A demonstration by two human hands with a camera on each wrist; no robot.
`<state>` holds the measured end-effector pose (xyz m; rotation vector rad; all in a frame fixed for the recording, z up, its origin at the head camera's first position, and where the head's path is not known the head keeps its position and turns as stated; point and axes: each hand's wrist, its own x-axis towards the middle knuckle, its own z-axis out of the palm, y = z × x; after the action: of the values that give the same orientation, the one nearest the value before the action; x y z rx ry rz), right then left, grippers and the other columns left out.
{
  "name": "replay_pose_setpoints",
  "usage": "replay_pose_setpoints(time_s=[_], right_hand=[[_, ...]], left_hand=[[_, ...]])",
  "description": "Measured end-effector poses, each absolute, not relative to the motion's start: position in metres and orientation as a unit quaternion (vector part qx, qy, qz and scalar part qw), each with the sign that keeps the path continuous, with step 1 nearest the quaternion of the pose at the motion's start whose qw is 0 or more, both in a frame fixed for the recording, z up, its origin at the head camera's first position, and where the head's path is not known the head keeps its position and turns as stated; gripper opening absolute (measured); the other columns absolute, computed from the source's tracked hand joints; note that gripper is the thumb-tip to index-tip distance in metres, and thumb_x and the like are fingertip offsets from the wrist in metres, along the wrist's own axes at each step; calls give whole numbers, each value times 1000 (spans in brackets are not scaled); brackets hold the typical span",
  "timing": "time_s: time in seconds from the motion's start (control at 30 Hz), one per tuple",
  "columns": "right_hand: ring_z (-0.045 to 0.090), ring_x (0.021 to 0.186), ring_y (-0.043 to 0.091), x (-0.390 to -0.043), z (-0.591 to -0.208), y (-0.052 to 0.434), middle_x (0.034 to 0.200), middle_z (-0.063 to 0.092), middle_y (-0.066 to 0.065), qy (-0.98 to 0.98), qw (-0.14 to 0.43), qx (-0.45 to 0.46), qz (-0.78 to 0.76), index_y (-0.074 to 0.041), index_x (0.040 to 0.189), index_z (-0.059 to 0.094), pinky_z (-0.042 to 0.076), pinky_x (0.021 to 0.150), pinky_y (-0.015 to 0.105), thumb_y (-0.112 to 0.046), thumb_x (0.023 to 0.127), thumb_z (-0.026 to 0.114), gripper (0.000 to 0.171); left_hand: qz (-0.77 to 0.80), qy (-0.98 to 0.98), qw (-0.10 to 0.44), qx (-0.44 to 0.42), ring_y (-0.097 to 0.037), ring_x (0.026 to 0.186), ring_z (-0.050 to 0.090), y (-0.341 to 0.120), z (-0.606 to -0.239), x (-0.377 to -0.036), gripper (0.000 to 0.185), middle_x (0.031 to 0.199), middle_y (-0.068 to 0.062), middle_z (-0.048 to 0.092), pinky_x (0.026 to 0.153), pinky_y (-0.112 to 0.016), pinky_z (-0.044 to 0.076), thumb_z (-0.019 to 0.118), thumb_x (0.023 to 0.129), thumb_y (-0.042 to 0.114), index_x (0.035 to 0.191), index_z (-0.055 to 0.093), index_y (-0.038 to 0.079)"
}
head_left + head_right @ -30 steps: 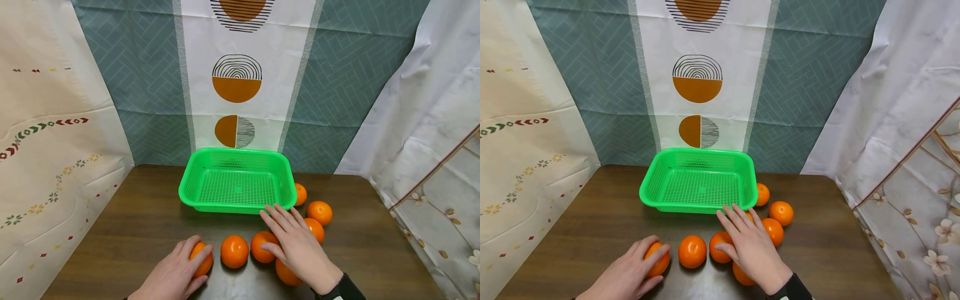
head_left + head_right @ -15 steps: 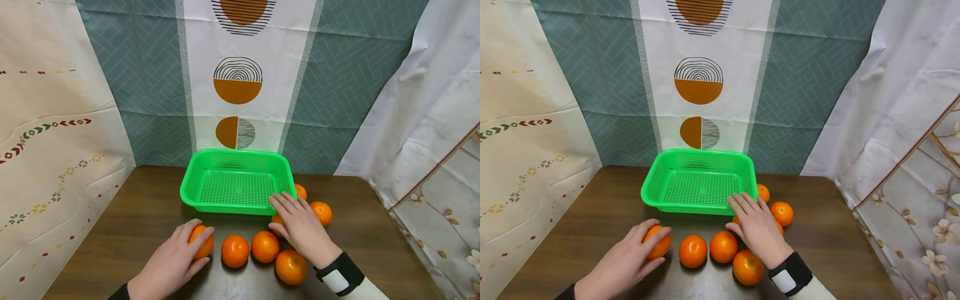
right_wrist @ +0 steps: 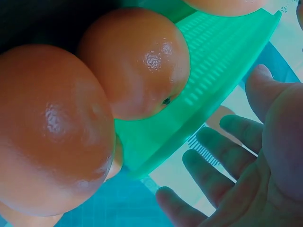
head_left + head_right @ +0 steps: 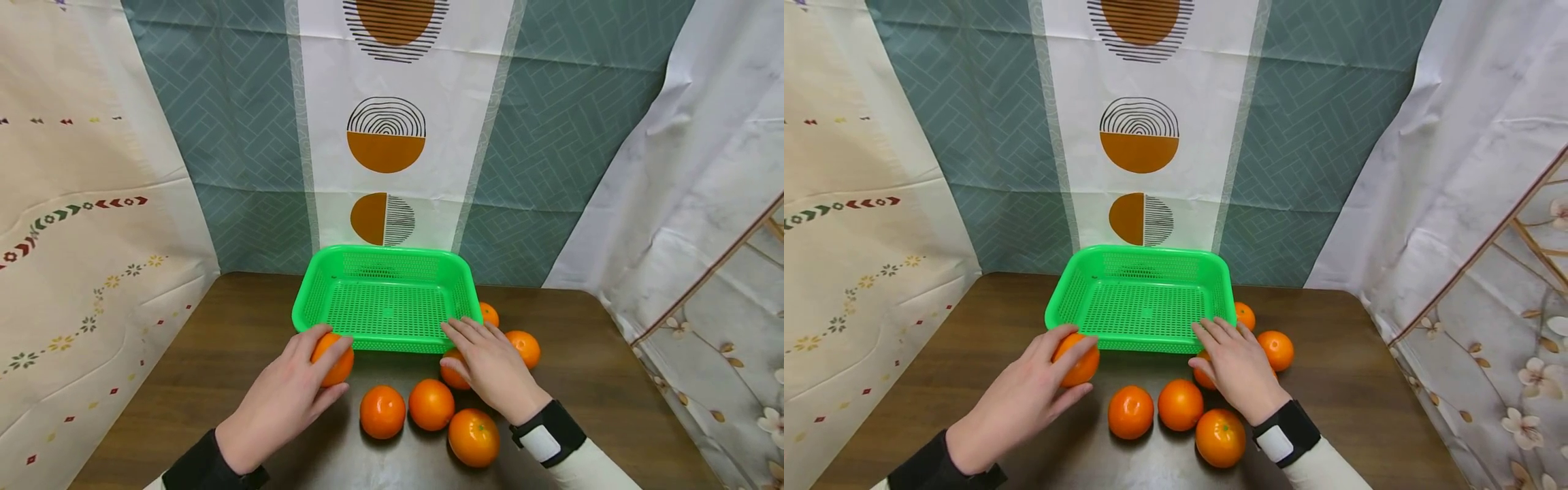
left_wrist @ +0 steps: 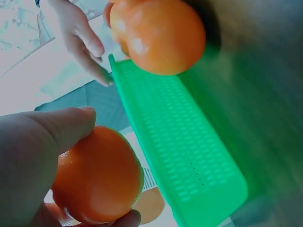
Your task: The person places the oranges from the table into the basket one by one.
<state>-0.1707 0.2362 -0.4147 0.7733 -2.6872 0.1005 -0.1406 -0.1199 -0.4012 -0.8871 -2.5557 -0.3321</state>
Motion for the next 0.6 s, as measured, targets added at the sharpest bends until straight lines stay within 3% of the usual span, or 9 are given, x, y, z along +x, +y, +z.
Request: replay_pose_setpoints(time_s=[0.43, 0.6], right_hand=[[60, 118, 26, -179, -417, 234, 127, 66, 3, -942, 183, 277, 49, -12, 130, 68, 42, 107, 49, -47, 94, 69, 50], [63, 111, 24, -182, -418, 232, 120, 69, 1, -943, 182, 273, 47, -13, 124, 71, 45, 103, 48, -38, 94, 72, 39]], left_hand=[[-132, -913, 210, -322, -31, 113, 53, -113, -386, -167, 71, 136, -17, 45, 79, -41, 59, 81, 86, 42, 145, 51, 18], [-135, -910, 222, -322, -31, 109, 54, -113, -384, -180, 71, 135, -19, 46, 78, -41, 59, 82, 84, 41, 144, 52, 16]])
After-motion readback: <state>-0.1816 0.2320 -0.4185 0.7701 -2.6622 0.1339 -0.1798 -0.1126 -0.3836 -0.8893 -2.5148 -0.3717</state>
